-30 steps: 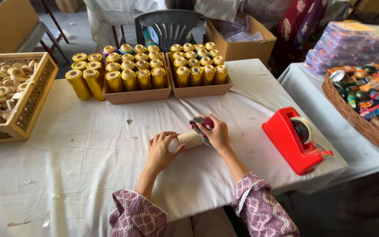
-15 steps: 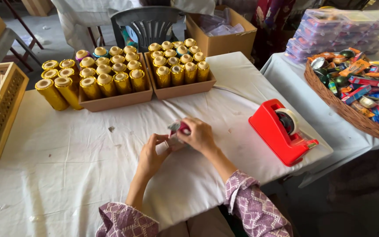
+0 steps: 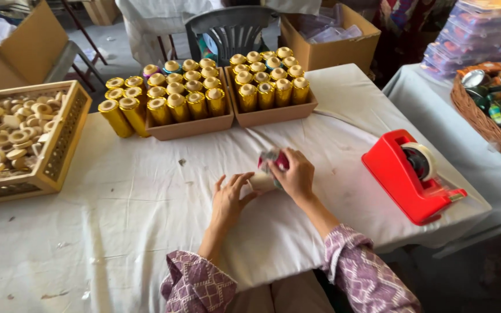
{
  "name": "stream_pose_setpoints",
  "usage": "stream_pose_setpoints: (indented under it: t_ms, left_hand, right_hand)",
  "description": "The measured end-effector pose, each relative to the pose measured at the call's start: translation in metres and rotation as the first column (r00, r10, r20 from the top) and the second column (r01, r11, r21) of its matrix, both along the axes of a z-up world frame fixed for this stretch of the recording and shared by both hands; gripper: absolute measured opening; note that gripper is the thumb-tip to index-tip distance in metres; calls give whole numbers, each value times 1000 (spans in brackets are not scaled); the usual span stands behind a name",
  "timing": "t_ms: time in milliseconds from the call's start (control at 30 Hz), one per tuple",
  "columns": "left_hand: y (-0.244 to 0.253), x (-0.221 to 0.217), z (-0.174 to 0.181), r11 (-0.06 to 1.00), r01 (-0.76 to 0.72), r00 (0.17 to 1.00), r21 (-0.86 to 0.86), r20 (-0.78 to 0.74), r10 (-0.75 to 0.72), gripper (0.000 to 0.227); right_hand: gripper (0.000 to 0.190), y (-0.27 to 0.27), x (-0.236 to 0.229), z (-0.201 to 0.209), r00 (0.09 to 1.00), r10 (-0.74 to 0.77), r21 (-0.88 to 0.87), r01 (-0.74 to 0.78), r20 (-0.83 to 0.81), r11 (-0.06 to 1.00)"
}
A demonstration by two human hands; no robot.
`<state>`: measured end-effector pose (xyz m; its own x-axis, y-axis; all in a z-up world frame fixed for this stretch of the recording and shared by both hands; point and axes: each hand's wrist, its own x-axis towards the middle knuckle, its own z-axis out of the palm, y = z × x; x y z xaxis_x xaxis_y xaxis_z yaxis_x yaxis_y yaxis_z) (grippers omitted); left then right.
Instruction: The person is wrapping a small cardboard cylinder with decorative gold foil paper and securing it.
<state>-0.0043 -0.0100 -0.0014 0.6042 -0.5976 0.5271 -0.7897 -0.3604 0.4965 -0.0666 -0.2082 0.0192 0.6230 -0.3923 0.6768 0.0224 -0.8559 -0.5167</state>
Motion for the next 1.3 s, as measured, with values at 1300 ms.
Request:
stream_pose_setpoints:
  t_ms: [1300]
  left_hand:
    - [-4,-21,33,906,-55,988,-420,-156,-12,53]
  right_hand:
    - [45,-6,-8,15,932,343,723,-317,116,614]
